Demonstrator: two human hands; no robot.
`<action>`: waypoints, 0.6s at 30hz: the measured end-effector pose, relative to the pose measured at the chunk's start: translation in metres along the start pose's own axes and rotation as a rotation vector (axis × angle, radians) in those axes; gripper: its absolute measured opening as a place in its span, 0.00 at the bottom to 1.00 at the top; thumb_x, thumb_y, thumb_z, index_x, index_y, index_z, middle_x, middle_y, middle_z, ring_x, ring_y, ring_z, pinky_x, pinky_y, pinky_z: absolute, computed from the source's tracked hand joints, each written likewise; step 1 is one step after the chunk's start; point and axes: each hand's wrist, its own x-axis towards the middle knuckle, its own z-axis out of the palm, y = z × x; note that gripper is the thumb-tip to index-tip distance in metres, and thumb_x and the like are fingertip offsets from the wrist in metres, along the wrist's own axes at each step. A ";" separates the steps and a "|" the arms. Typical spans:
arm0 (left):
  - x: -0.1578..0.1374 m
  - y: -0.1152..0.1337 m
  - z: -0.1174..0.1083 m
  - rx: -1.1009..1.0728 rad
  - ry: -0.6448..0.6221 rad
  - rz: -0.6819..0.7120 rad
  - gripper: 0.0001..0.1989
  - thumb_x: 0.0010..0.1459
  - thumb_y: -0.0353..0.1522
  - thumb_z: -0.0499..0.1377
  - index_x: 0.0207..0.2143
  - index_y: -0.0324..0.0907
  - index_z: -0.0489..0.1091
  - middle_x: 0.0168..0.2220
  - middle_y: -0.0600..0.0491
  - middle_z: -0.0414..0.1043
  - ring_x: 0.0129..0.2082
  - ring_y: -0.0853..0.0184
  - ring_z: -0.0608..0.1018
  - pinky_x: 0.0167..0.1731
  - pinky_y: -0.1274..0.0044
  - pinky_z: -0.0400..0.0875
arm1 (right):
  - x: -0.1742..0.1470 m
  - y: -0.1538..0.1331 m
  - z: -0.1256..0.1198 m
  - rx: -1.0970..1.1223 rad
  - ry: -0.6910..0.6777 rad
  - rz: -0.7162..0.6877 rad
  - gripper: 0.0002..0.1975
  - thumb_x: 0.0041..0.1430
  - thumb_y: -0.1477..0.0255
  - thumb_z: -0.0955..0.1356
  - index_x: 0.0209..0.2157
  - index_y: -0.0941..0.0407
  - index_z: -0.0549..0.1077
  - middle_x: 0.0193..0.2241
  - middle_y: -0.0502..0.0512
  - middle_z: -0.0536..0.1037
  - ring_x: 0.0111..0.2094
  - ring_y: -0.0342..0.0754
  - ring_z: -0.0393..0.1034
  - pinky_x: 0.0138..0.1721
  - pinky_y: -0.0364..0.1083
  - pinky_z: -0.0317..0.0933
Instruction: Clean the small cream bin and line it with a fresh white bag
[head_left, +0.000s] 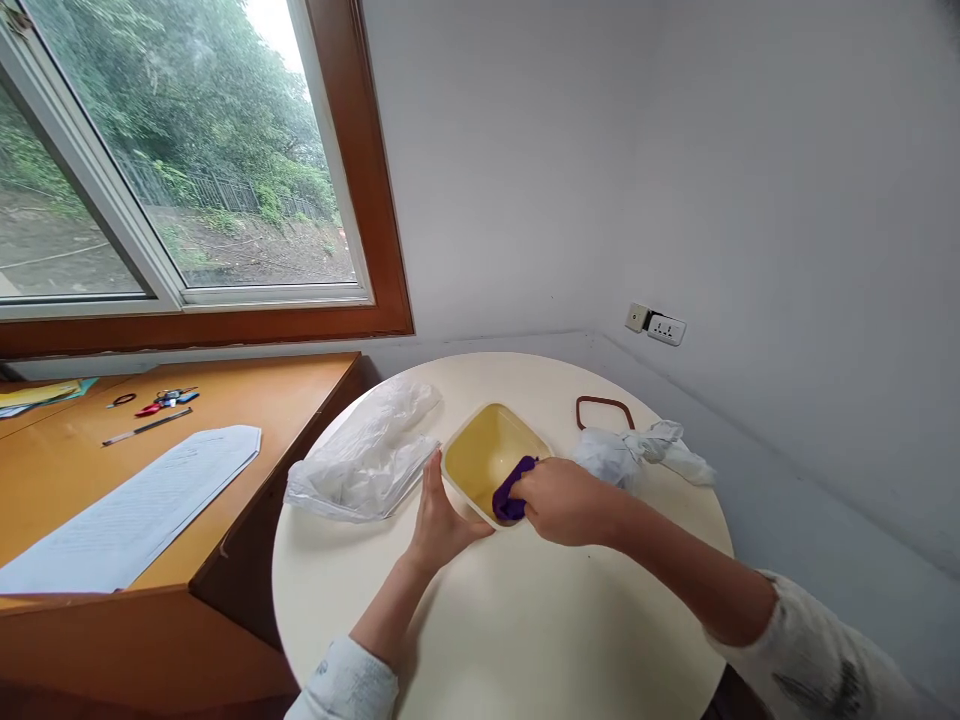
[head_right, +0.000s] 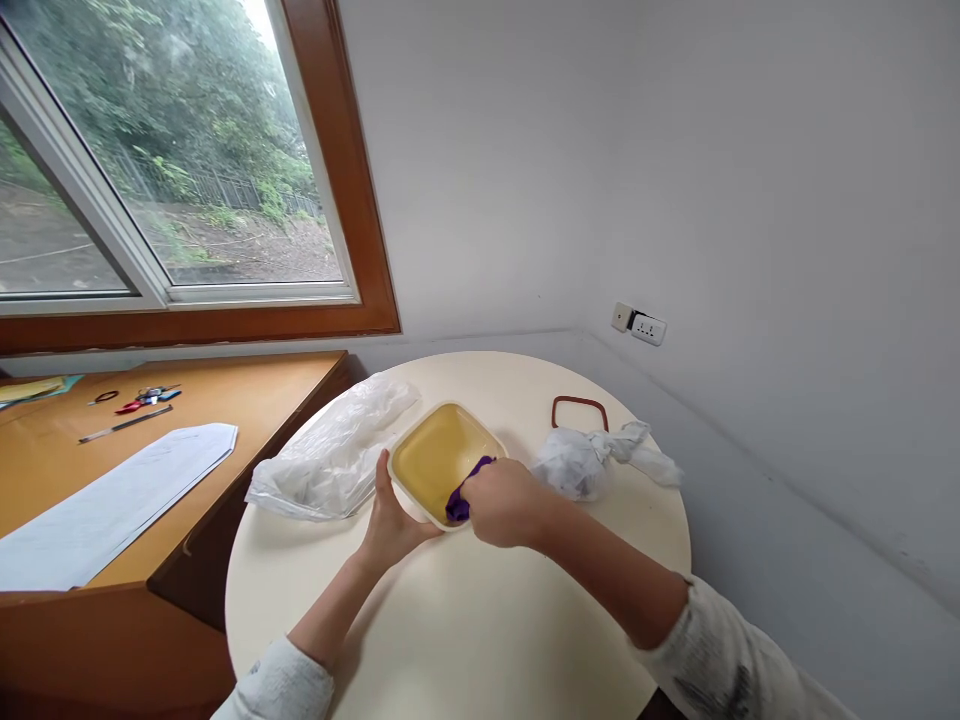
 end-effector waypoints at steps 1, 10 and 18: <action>0.000 0.001 -0.001 0.008 -0.004 -0.012 0.64 0.33 0.38 0.70 0.62 0.50 0.26 0.59 0.39 0.47 0.58 0.38 0.54 0.51 0.45 0.54 | -0.009 0.003 -0.001 0.065 0.021 -0.092 0.15 0.52 0.80 0.60 0.36 0.53 0.75 0.34 0.53 0.78 0.35 0.48 0.70 0.34 0.43 0.59; 0.002 0.006 -0.003 -0.011 -0.004 -0.141 0.66 0.30 0.35 0.71 0.62 0.53 0.27 0.60 0.41 0.47 0.59 0.40 0.54 0.52 0.47 0.54 | -0.013 0.033 0.029 0.090 0.340 -0.360 0.21 0.54 0.85 0.60 0.46 0.53 0.71 0.41 0.50 0.76 0.44 0.45 0.66 0.51 0.47 0.52; 0.007 0.006 -0.009 -0.132 0.025 -0.202 0.62 0.37 0.34 0.69 0.62 0.50 0.26 0.62 0.41 0.42 0.61 0.48 0.52 0.56 0.53 0.51 | 0.007 0.034 0.043 -0.192 0.513 -0.387 0.17 0.55 0.84 0.59 0.43 0.56 0.70 0.33 0.54 0.75 0.36 0.46 0.66 0.40 0.47 0.55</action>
